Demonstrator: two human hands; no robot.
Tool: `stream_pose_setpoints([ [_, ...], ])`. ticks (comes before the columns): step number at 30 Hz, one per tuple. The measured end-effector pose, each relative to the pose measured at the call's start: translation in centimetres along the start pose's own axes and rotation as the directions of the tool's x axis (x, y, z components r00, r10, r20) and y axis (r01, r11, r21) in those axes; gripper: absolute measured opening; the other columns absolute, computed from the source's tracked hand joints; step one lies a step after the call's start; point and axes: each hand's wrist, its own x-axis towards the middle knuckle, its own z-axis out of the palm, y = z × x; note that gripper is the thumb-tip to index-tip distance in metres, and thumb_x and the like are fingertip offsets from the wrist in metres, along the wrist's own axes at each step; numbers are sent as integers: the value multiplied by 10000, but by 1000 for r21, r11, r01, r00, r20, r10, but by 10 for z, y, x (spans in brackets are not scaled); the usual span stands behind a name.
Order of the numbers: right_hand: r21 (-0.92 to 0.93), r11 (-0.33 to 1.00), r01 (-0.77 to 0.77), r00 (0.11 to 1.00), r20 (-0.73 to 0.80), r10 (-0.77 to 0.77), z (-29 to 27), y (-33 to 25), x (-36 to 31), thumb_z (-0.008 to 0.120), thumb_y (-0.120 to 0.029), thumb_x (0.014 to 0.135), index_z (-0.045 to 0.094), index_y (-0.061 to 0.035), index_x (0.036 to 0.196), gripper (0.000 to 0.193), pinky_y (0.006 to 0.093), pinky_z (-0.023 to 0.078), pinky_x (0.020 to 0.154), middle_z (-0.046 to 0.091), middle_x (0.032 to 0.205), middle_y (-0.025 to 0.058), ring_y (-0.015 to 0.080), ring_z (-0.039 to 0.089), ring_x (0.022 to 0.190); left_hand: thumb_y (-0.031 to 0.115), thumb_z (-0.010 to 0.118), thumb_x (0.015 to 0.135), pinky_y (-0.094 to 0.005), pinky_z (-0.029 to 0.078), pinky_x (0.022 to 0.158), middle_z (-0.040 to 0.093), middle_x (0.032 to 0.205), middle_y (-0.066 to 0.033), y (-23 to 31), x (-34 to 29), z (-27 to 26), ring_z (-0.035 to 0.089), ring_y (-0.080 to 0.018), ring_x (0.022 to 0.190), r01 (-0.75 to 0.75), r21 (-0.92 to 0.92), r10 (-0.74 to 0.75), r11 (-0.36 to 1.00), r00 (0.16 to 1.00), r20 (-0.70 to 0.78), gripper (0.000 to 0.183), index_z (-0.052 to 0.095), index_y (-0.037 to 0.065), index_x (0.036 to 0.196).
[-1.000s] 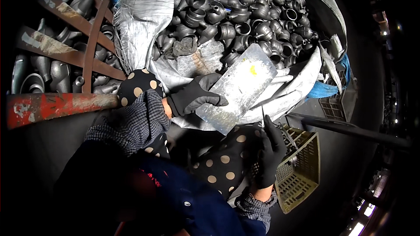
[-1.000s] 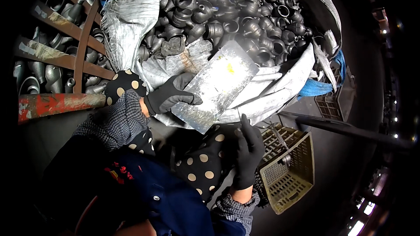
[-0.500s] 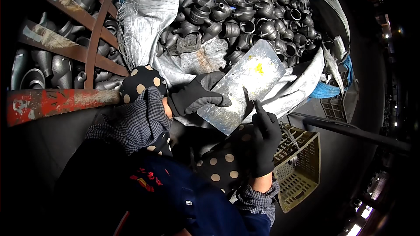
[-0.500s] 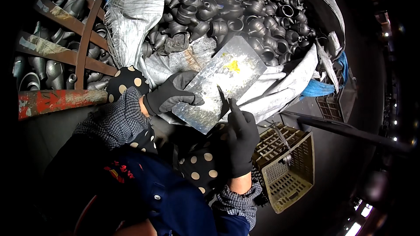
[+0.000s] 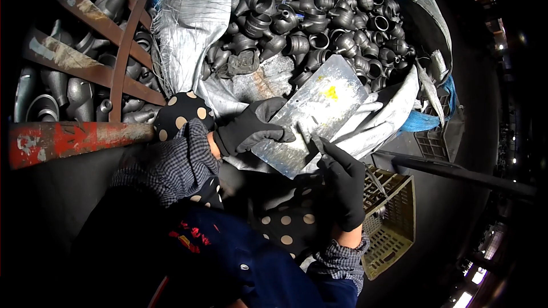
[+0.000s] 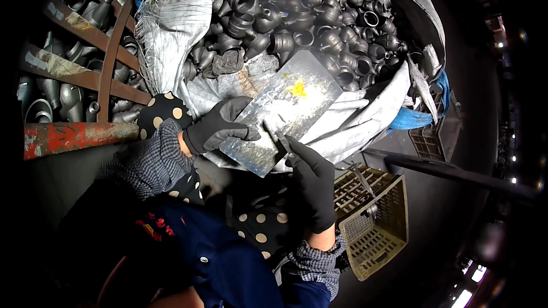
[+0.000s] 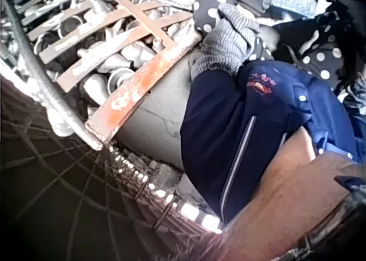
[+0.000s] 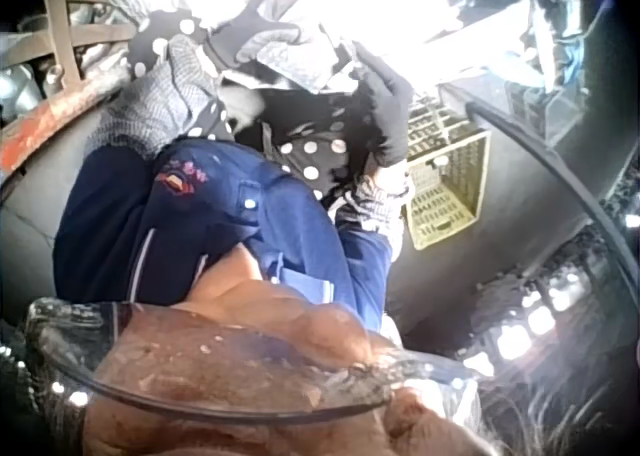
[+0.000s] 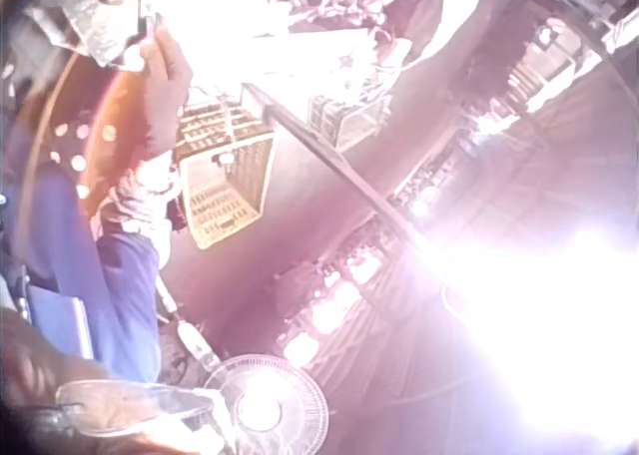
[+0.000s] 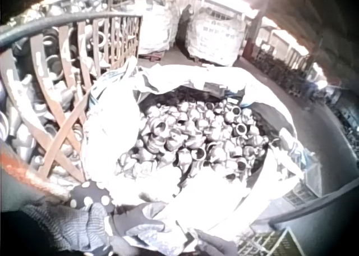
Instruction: The person holds curved metal pipe fittings and uses a yellow scraper tool to clean the interior and exterior edges of several pieces before placing one into a separate bin.
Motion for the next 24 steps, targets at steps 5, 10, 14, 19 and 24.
stream_pose_setpoints([
  [5, 155, 987, 42, 992, -128, -22, -15, -21, 8, 592, -81, 890, 621, -7, 1243, 362, 207, 377, 540, 628, 753, 27, 46, 483, 585, -12, 771, 717, -297, 492, 938, 617, 1160, -43, 11, -2, 0, 592, -117, 1045, 10, -4, -10, 1000, 1000, -22, 635, 505, -10, 1293],
  [10, 162, 985, 66, 987, -154, -40, -15, -23, 26, 576, -51, 905, 612, -31, 1264, 361, 192, 364, 519, 622, 784, 2, 26, 440, 559, -9, 752, 740, -287, 482, 915, 636, 1118, -28, 20, -5, 6, 590, -109, 1023, 6, 57, -3, 998, 999, -53, 529, 552, 13, 1229],
  [14, 153, 984, 92, 981, -184, -63, -13, -12, 34, 608, -30, 887, 628, -54, 1254, 368, 186, 359, 516, 606, 792, -27, 18, 442, 580, -30, 737, 747, -292, 483, 925, 621, 1142, -29, 25, -5, 6, 588, -116, 1033, 43, 73, -37, 996, 996, -80, 546, 532, 19, 1251],
  [19, 40, 985, 168, 961, -229, -155, -15, 4, 40, 561, -4, 894, 619, 13, 1237, 348, 199, 356, 505, 629, 788, 43, 41, 462, 556, -36, 728, 755, -290, 490, 919, 611, 1145, -34, 21, -3, 6, 578, -118, 1053, -42, 116, 56, 992, 992, -116, 530, 533, 22, 1245],
  [24, -268, 930, 252, 918, -239, -318, -15, 9, 43, 613, -32, 877, 631, -68, 1246, 371, 261, 454, 700, 610, 828, 57, 121, 558, 759, -51, 715, 754, -283, 499, 902, 607, 1136, -35, 19, -2, 8, 573, -112, 1043, 30, 87, -18, 996, 991, -132, 509, 538, 13, 1227],
])
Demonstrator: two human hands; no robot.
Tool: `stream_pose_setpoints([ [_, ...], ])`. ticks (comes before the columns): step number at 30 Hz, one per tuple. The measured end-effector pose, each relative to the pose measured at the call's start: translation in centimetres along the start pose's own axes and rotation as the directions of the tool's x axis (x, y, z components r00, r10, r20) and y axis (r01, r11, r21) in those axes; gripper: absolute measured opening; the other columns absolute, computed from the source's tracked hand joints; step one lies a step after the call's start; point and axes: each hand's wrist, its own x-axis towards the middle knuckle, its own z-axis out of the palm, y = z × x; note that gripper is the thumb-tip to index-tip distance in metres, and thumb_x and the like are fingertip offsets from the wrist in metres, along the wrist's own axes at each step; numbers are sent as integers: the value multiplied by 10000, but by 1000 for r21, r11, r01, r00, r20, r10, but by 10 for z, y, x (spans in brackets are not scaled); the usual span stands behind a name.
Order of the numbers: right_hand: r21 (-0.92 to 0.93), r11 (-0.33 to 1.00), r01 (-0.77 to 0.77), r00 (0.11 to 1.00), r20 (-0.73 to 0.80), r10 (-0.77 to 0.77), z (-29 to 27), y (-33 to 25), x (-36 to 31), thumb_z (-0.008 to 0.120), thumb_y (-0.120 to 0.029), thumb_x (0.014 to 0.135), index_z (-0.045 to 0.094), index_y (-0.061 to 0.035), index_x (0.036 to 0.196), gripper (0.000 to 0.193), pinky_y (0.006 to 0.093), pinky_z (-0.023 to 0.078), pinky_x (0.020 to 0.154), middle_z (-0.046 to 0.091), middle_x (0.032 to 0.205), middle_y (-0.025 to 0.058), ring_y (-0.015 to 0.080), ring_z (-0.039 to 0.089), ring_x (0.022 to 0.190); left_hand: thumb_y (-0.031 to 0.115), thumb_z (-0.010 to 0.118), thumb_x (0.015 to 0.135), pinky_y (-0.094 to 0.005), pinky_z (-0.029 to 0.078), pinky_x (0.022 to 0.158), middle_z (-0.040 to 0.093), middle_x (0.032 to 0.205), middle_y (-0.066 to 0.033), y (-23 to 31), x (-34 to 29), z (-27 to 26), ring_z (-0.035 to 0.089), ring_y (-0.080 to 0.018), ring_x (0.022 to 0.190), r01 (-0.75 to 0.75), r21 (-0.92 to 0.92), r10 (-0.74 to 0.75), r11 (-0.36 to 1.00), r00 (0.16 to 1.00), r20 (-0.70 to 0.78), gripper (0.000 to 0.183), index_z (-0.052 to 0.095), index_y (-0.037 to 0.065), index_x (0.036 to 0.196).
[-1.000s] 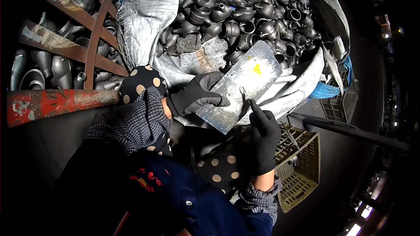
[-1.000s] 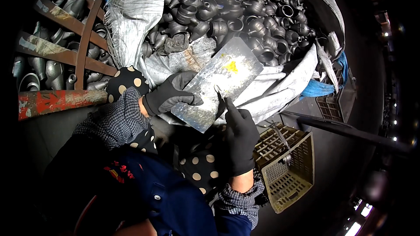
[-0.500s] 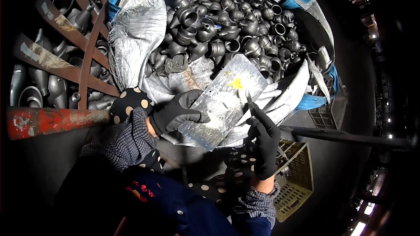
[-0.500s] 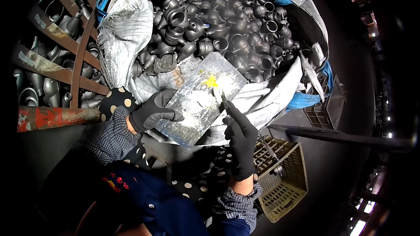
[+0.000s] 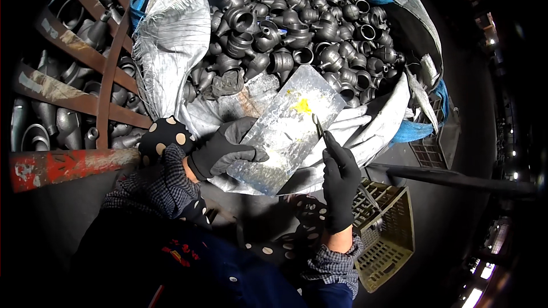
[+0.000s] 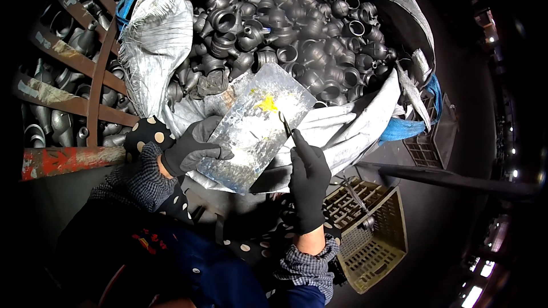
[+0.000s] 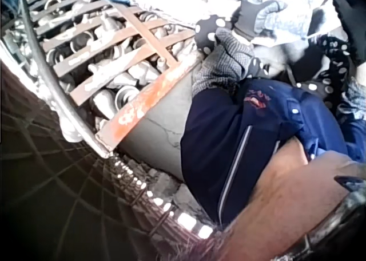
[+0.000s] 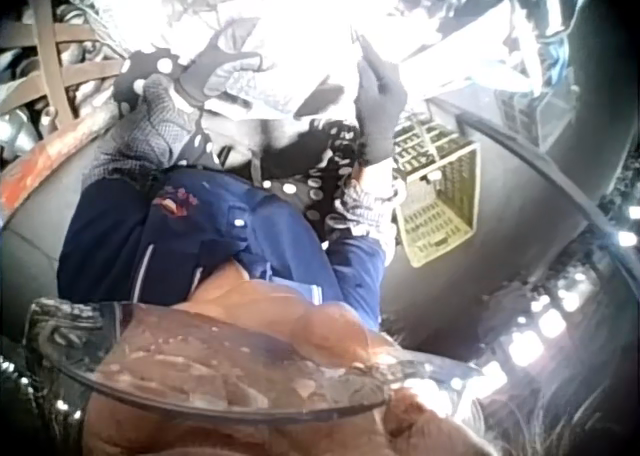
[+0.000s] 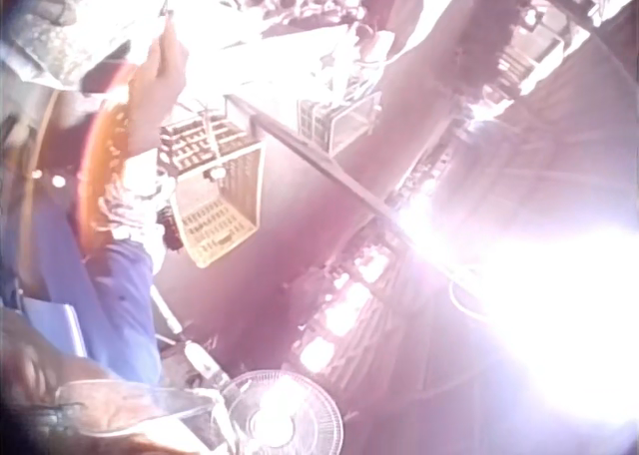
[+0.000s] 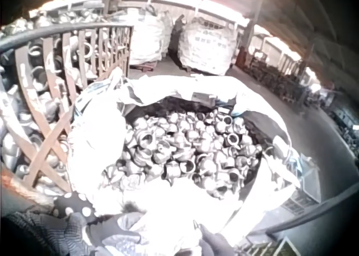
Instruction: The person holds curved metal pipe fittings and uses a yellow scraper tool to clean the interior and exterior edges of several pieces before placing one into a separate bin.
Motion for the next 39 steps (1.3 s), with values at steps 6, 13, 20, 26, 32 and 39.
stream_pose_setpoints([
  [6, -265, 959, 103, 984, -112, -137, 11, -1, -3, 631, -35, 847, 656, -161, 1230, 404, 284, 473, 680, 605, 873, 85, 183, 592, 748, -63, 705, 749, -276, 518, 872, 613, 1104, -34, 3, 1, 7, 597, -116, 1006, -17, 1, 17, 1000, 1000, -22, 491, 543, 9, 1207],
  [13, -510, 854, 104, 978, -105, -182, 9, 0, 0, 650, -61, 834, 663, -178, 1213, 396, 309, 473, 638, 598, 868, 68, 211, 596, 731, -48, 713, 753, -271, 517, 867, 618, 1093, -45, 3, -3, 5, 598, -114, 998, 35, -9, -35, 999, 999, -17, 477, 543, 6, 1195],
  [20, -169, 984, 61, 988, -128, -83, -3, 15, 3, 630, -21, 845, 661, -124, 1215, 385, 271, 458, 679, 612, 843, 73, 163, 587, 747, -12, 735, 775, -279, 501, 902, 608, 1141, -55, -6, 0, 2, 595, -122, 1019, -6, 22, 6, 1000, 1000, -25, 485, 533, 1, 1215],
  [26, -25, 994, 104, 994, -18, -105, 7, 1, -7, 590, 59, 843, 652, -37, 1215, 389, 219, 426, 661, 587, 810, 7, 71, 521, 723, -47, 708, 799, -292, 490, 943, 589, 1208, -61, -21, 1, -4, 572, -127, 1100, -20, -49, 21, 999, 999, 29, 501, 514, 5, 1258],
  [32, -86, 990, 111, 993, -35, -115, 9, -2, -6, 588, 63, 840, 650, -50, 1222, 403, 219, 426, 680, 582, 795, 17, 76, 536, 750, -40, 659, 841, -334, 503, 962, 541, 1269, -91, -39, 3, -13, 564, -158, 1125, -147, -83, 149, 986, 988, 28, 548, 430, -13, 1338],
  [39, -50, 990, 135, 991, -4, -136, 14, -17, -3, 581, 67, 831, 643, -36, 1226, 413, 233, 451, 710, 613, 835, 44, 106, 578, 787, -5, 655, 859, -310, 506, 946, 551, 1247, -95, -35, 3, -8, 561, -158, 1138, -81, 15, 79, 997, 994, 79, 561, 403, -22, 1359],
])
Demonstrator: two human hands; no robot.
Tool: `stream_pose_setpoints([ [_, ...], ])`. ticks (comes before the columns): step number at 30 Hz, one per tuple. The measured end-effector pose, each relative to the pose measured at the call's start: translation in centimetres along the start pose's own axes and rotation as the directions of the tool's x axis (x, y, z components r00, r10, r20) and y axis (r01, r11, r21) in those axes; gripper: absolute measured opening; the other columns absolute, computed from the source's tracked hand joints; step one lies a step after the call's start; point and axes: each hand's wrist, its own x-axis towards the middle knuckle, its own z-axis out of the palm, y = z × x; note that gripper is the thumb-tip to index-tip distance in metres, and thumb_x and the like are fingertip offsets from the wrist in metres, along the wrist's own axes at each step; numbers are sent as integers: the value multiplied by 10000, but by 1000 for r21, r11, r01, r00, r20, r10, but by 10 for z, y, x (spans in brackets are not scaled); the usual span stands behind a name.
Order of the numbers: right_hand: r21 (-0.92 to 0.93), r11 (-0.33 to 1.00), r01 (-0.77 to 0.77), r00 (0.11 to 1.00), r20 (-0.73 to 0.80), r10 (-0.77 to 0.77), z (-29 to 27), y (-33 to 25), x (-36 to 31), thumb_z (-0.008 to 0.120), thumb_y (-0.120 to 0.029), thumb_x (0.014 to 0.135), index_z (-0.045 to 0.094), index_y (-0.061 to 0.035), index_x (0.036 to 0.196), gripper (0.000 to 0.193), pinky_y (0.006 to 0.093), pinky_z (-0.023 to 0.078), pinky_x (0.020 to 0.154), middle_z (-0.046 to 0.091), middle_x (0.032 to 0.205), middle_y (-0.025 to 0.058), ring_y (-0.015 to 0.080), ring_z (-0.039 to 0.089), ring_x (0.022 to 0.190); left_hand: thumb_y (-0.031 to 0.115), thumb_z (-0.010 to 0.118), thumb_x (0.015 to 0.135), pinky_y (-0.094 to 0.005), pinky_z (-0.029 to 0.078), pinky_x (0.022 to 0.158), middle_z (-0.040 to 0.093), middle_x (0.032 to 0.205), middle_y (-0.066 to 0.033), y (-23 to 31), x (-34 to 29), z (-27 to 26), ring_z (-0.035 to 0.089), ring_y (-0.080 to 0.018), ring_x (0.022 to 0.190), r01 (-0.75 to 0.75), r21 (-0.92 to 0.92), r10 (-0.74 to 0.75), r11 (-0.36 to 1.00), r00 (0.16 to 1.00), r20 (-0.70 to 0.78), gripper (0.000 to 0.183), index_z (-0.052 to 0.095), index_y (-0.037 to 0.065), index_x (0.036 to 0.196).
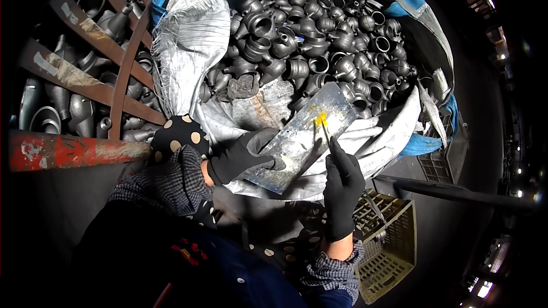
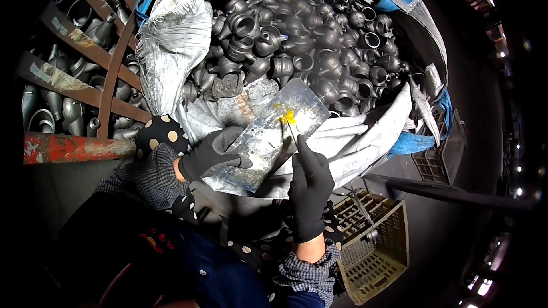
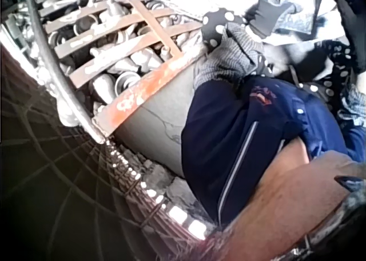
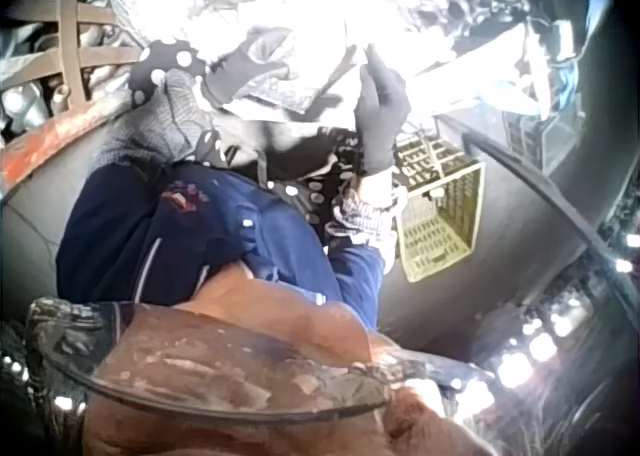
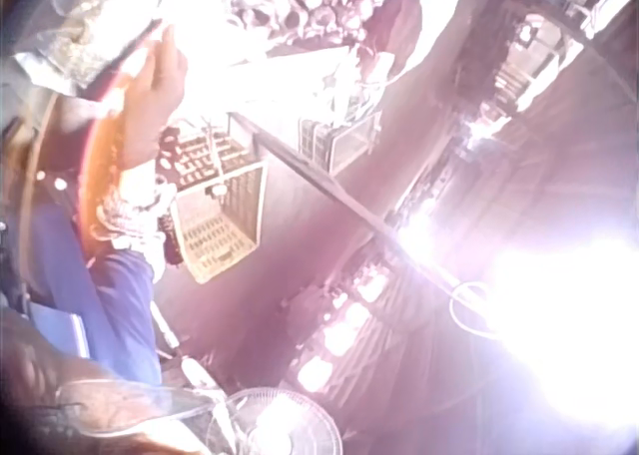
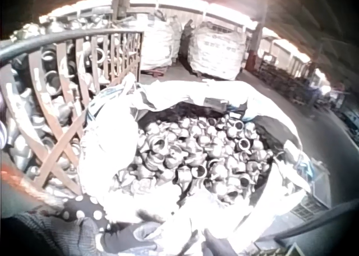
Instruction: The person holds curved metal pipe fittings and uses a yellow scraper tool to clean the interior and exterior edges of several pieces before placing one into a separate bin.
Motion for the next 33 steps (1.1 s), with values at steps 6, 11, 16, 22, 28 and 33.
stream_pose_setpoints([
  [6, 36, 999, 31, 1000, -7, -31, 8, -3, 6, 568, 81, 828, 645, -36, 1219, 415, 237, 467, 736, 626, 882, 66, 121, 601, 822, 5, 635, 877, -288, 486, 948, 536, 1282, -75, -14, -1, -4, 547, -121, 1131, -46, 16, 45, 999, 998, 43, 548, 400, -19, 1371],
  [11, -31, 999, 20, 1000, 24, -20, 8, -5, 6, 553, 86, 829, 648, -43, 1217, 419, 238, 472, 750, 629, 874, 57, 118, 606, 829, 34, 647, 875, -284, 466, 961, 525, 1299, -80, -18, 0, -8, 534, -126, 1154, -62, 60, 59, 996, 997, 50, 559, 402, -26, 1373],
  [16, 30, 1000, 5, 998, 61, -7, 7, -2, 8, 565, 52, 847, 651, -51, 1218, 395, 212, 432, 631, 601, 823, 13, 74, 551, 702, 45, 663, 866, -313, 438, 1004, 517, 1316, -98, -14, -2, -7, 509, -147, 1201, -53, 83, 53, 995, 999, 11, 574, 402, -35, 1371],
  [22, 274, 902, -332, 942, 149, 302, -18, -2, 6, 609, 10, 862, 649, -67, 1230, 378, 207, 409, 627, 621, 858, 16, 53, 490, 678, 47, 691, 841, -320, 437, 1013, 538, 1288, -96, -5, -3, -5, 517, -158, 1196, -39, 28, 39, 999, 999, -5, 589, 418, -31, 1357],
  [28, 106, 986, -128, 991, 40, 124, -18, 17, -1, 621, -5, 853, 644, -50, 1227, 378, 250, 467, 745, 677, 907, 67, 121, 602, 800, 15, 694, 820, -310, 458, 999, 540, 1283, -104, -1, -2, -2, 532, -163, 1183, 21, -24, -22, 999, 999, -45, 598, 419, -44, 1348],
  [33, 292, 931, -219, 973, 132, 188, -5, 5, 2, 512, 77, 871, 592, -15, 1281, 428, 163, 324, 477, 682, 1051, 72, 1, 427, 543, 18, 673, 848, -317, 447, 1009, 522, 1317, -114, -8, -2, -3, 523, -168, 1200, -41, 69, 39, 997, 999, 30, 590, 399, -47, 1366],
])
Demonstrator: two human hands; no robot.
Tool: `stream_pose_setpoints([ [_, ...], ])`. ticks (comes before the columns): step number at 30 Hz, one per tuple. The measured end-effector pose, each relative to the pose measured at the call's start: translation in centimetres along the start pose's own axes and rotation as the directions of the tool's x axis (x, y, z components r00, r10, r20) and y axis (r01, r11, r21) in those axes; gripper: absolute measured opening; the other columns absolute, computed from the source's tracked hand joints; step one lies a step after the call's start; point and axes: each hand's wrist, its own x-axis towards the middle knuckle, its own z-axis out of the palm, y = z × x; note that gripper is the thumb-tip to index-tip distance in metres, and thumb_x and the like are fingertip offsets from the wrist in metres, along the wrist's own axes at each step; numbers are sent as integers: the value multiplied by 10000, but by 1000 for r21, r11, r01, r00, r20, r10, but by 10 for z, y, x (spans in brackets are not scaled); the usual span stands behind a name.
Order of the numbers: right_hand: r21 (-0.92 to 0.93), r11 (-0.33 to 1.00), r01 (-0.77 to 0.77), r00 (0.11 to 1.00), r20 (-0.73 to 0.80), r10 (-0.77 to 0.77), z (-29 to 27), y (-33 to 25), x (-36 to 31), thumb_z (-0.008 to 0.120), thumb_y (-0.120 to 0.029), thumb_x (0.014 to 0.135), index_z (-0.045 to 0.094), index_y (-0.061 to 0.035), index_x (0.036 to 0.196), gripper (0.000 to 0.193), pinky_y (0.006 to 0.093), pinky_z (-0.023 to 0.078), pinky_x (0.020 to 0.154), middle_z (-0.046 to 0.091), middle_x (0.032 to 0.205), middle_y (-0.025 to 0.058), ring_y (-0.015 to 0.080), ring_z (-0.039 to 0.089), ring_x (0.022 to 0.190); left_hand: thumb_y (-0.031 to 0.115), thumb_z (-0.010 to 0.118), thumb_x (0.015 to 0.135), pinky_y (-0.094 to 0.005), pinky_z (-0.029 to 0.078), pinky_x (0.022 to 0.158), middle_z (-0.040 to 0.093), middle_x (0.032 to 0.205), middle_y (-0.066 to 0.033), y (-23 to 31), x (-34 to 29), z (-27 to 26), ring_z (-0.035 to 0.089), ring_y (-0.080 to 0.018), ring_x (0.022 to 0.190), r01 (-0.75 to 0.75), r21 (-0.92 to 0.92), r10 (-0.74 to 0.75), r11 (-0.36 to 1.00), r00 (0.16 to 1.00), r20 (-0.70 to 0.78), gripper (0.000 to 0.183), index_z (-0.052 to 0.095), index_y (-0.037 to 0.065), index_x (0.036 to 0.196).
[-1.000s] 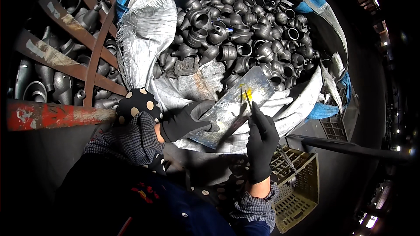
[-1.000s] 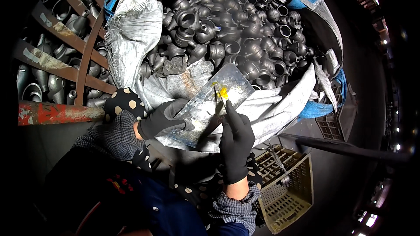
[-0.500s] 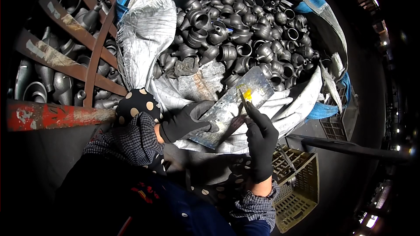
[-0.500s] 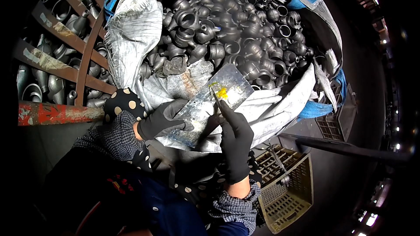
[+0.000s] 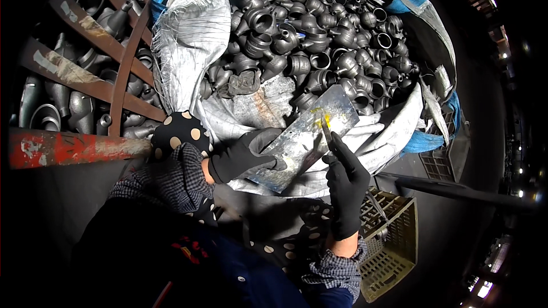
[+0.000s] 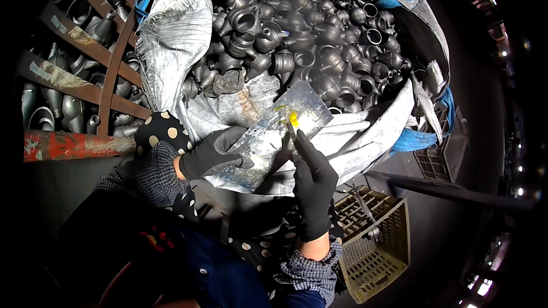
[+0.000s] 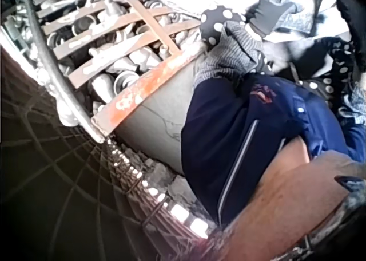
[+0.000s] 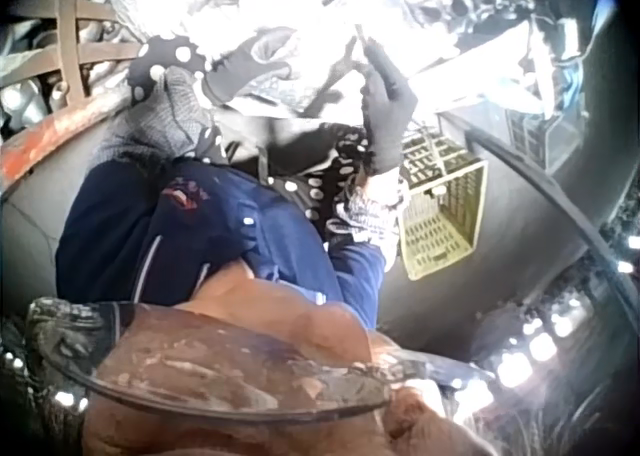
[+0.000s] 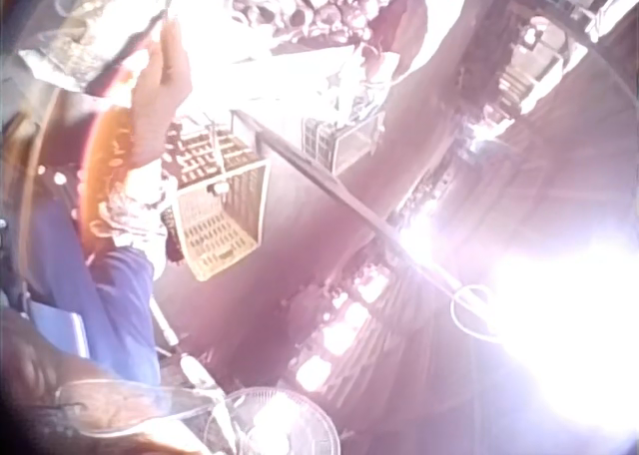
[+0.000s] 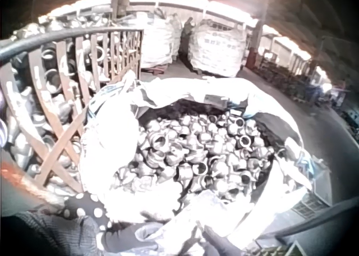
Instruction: The person holds curved metal pipe fittings and uses a yellow scraper tool to clean the interior and exterior edges of several pieces before placing one into a separate bin.
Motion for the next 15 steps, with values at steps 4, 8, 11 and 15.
stream_pose_setpoints([
  [4, 37, 999, -23, 1000, 22, 22, 8, 0, 1, 466, 92, 860, 581, -18, 1295, 464, 165, 327, 473, 682, 1061, 81, 1, 419, 542, 33, 684, 845, -331, 436, 1019, 527, 1314, -111, -1, 0, 2, 525, -171, 1199, 37, -65, -37, 997, 999, 7, 596, 403, -45, 1365],
  [8, 28, 999, -17, 999, 31, 16, 5, 1, 3, 424, 118, 827, 583, -11, 1292, 508, 170, 342, 486, 679, 1112, 104, 6, 433, 556, 41, 699, 837, -340, 455, 1008, 534, 1306, -108, -3, 2, 1, 533, -168, 1188, -12, -58, 13, 998, 1000, 13, 597, 413, -46, 1354],
  [11, 5, 1000, 12, 999, 38, -12, 5, 4, 5, 409, 131, 803, 586, -3, 1285, 531, 171, 356, 508, 676, 1133, 106, 10, 454, 585, 50, 708, 833, -340, 470, 997, 537, 1302, -108, -1, 0, 1, 539, -162, 1180, -1, -88, 2, 996, 1000, 12, 601, 415, -49, 1349],
  [15, -25, 999, 49, 998, 49, -47, 6, 2, 7, 421, 136, 788, 603, 9, 1260, 521, 169, 365, 533, 680, 1133, 95, 11, 474, 622, 18, 690, 841, -344, 478, 991, 545, 1293, -106, 2, -1, 0, 549, -166, 1172, 28, -133, -25, 991, 999, 27, 583, 415, -40, 1352],
])
